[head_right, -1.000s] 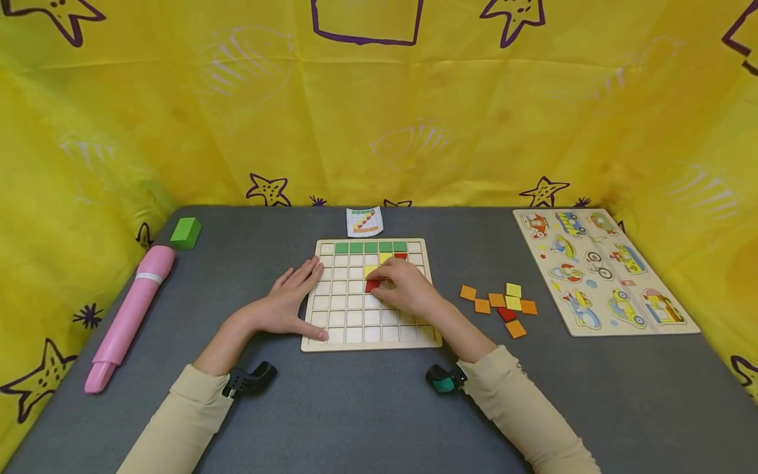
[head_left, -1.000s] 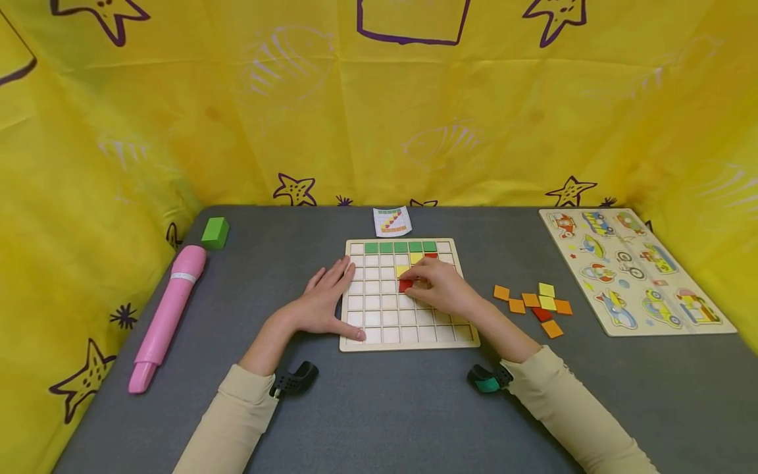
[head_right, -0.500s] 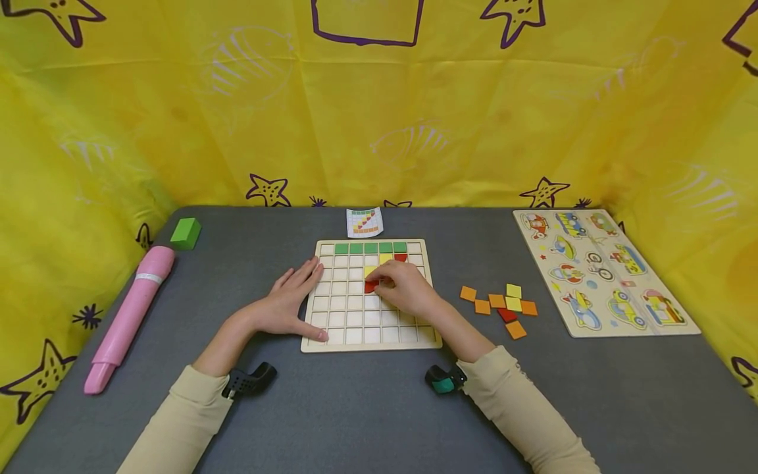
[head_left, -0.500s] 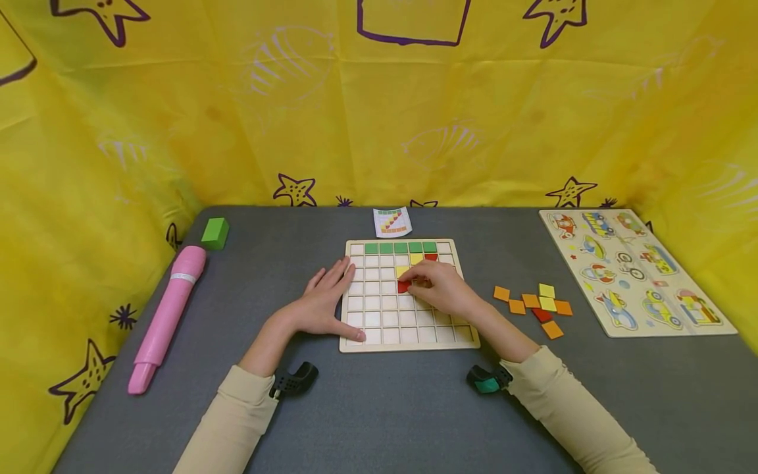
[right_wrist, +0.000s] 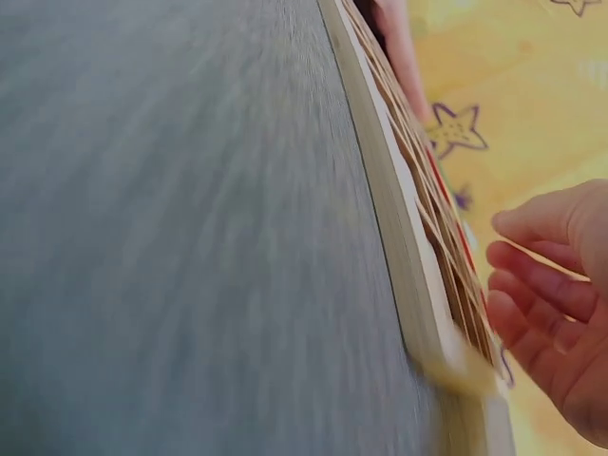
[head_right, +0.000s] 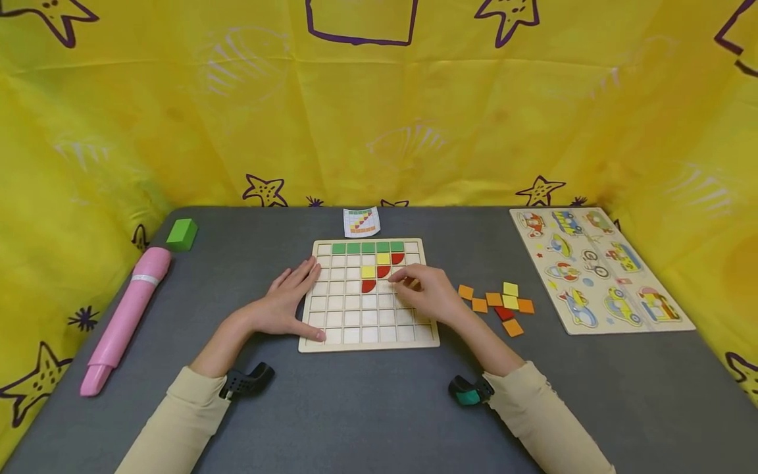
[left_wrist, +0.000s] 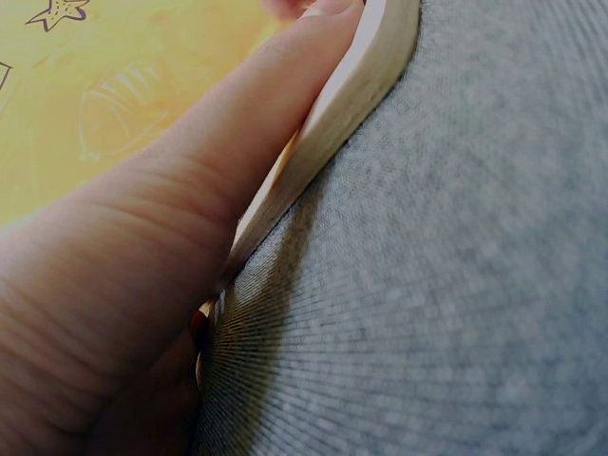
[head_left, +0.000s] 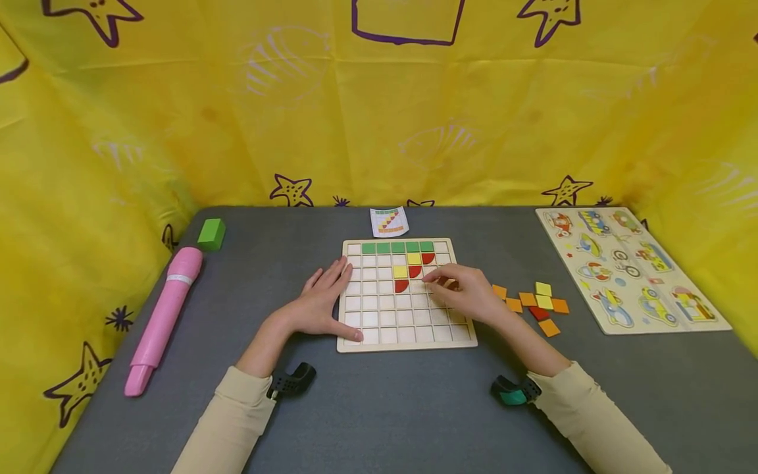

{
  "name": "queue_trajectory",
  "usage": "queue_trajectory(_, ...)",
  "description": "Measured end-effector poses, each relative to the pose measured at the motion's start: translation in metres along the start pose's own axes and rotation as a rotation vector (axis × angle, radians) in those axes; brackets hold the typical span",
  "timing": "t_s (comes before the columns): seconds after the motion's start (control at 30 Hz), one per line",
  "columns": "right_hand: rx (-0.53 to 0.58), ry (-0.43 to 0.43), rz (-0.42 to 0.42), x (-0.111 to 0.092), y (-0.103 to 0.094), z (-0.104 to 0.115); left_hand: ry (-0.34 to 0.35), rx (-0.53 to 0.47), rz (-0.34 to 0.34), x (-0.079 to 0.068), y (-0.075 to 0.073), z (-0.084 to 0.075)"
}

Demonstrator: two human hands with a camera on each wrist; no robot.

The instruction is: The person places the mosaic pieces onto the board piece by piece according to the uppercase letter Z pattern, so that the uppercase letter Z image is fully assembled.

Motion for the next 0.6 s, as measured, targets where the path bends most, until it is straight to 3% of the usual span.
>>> queue_trajectory(0.4, -0.169, 0.046, -0.113, -0.062, -0.061, -0.030, 0.001, -0.009, -0.003, -0.001, -0.001, 0.000)
queue_trajectory(0.6, -0.310, 0.093, -0.156, -0.088, -0.095, -0.044, 0.008, -0.022, -0.004, -0.001, -0.002, -0.002)
Point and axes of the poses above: each hand's wrist, its own x-axis towards the middle knuckle, its own y-axis out of the palm, z = x × y, the point moved 10 cm from there along x, towards the middle knuckle, and after that the axes turned 11 degrees about -y, right-handed, at the moved point
